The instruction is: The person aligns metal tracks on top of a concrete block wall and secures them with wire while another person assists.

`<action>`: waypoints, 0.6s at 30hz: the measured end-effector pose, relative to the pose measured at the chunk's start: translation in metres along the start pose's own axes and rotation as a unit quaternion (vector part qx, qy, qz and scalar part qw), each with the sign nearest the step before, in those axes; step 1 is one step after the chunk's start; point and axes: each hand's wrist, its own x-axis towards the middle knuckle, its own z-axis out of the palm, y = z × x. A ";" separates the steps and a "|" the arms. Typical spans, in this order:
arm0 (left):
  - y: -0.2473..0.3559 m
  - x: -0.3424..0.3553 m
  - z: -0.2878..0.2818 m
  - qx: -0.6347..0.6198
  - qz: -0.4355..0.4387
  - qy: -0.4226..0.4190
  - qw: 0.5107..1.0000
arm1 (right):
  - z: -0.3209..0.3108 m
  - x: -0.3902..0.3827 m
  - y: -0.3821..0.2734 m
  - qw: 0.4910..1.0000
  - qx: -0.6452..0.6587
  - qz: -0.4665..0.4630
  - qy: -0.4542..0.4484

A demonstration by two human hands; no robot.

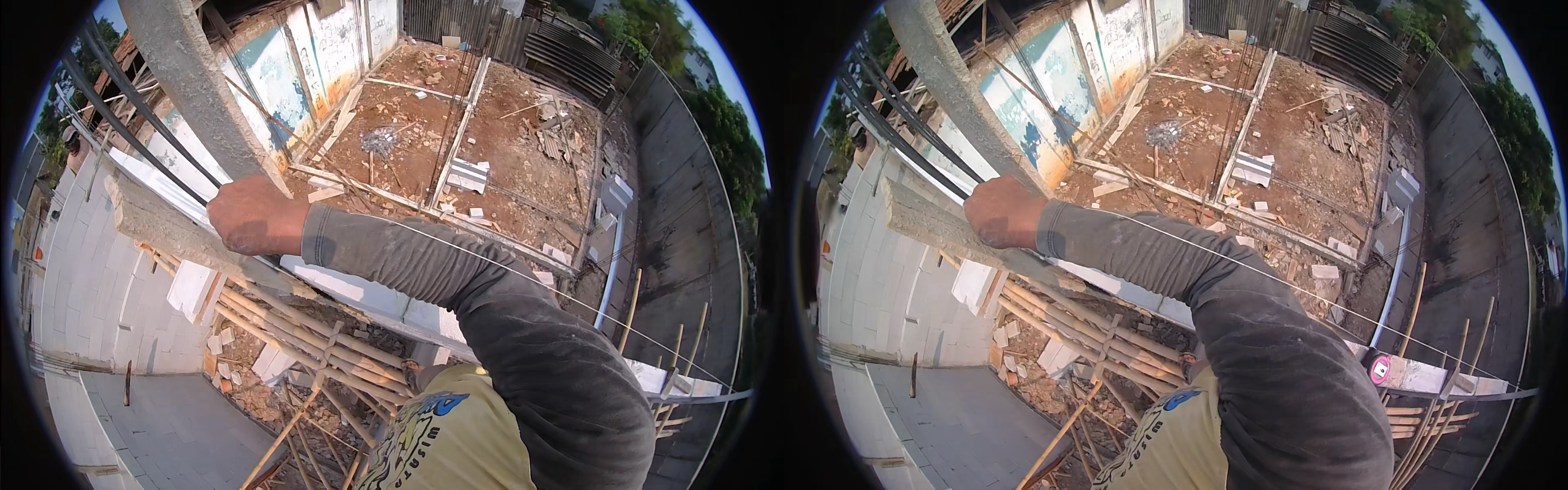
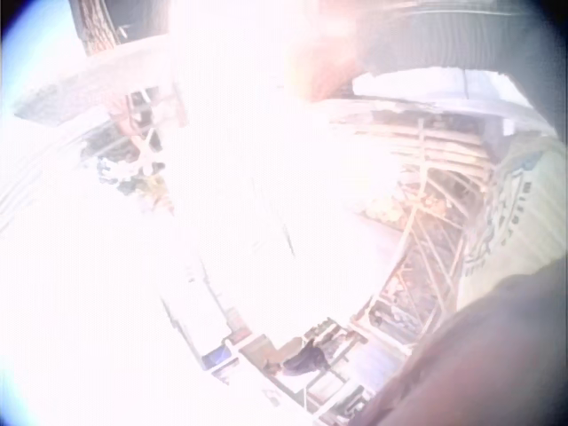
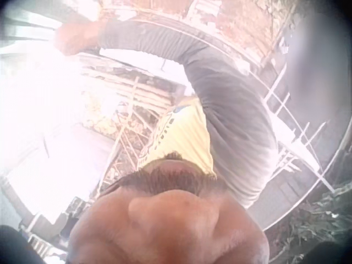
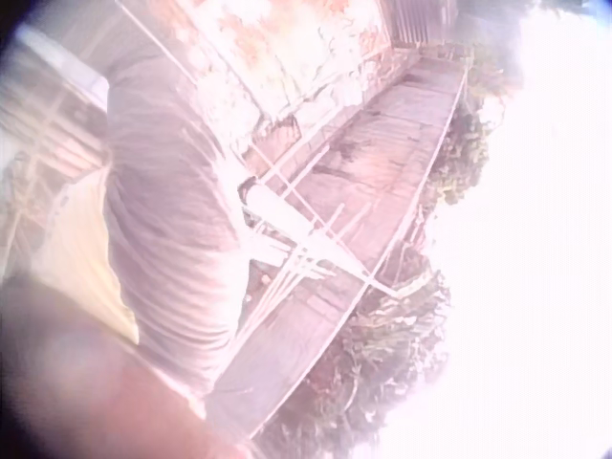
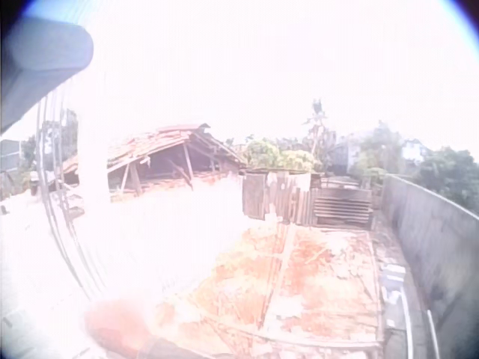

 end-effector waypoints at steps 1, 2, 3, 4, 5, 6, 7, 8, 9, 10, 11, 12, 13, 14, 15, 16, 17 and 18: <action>0.004 0.006 0.015 0.012 0.000 -0.024 1.000 | 0.004 0.002 -0.001 1.000 -0.006 0.024 -0.007; 0.010 0.009 0.024 0.020 0.004 -0.042 0.999 | 0.006 0.003 -0.005 0.999 0.005 0.042 -0.017; 0.015 0.011 0.033 0.026 0.009 -0.060 0.998 | 0.007 0.005 -0.009 0.998 0.015 0.059 -0.026; 0.019 0.014 0.043 0.032 0.012 -0.079 0.996 | 0.008 0.005 -0.011 0.996 0.025 0.073 -0.035; 0.025 0.016 0.051 0.036 0.018 -0.094 0.995 | 0.010 0.003 -0.012 0.997 0.025 0.063 -0.028; 0.030 0.017 0.059 0.043 0.020 -0.111 0.993 | 0.011 -0.001 -0.011 0.998 0.025 0.053 -0.020; 0.036 0.019 0.067 0.051 0.024 -0.128 0.990 | 0.011 -0.004 -0.010 0.999 0.022 0.044 -0.011; 0.045 0.023 0.065 0.059 0.030 -0.137 0.988 | 0.013 -0.006 -0.012 0.999 0.014 0.035 -0.006; 0.050 0.025 0.069 0.062 0.036 -0.147 0.987 | 0.014 -0.005 -0.013 1.000 0.005 0.028 -0.001; 0.057 0.029 0.064 0.067 0.041 -0.153 0.985 | 0.018 -0.005 -0.014 1.000 -0.001 0.023 0.005; 0.062 0.033 0.060 0.072 0.045 -0.159 0.984 | 0.020 -0.004 -0.015 1.000 0.001 0.030 0.005; 0.070 0.038 0.056 0.075 0.049 -0.160 0.983 | 0.023 -0.002 -0.014 0.999 0.004 0.037 0.004; 0.073 0.042 0.052 0.075 0.045 -0.160 0.983 | 0.031 0.002 -0.015 0.999 0.009 0.037 -0.002; 0.075 0.048 0.049 0.073 0.044 -0.162 0.983 | 0.034 0.005 -0.015 1.000 0.001 0.027 -0.004; 0.077 0.053 0.045 0.071 0.042 -0.160 0.984 | 0.039 0.006 -0.013 0.999 0.006 0.042 -0.004; 0.072 0.059 0.034 0.054 0.033 -0.150 0.987 | 0.038 0.010 -0.024 0.999 0.021 0.038 -0.011; 0.068 0.068 0.026 0.037 0.027 -0.141 0.989 | 0.036 0.008 -0.022 0.998 0.037 0.045 -0.026; 0.065 0.075 0.025 0.014 0.021 -0.135 0.991 | 0.035 0.012 -0.022 0.998 0.016 0.054 -0.032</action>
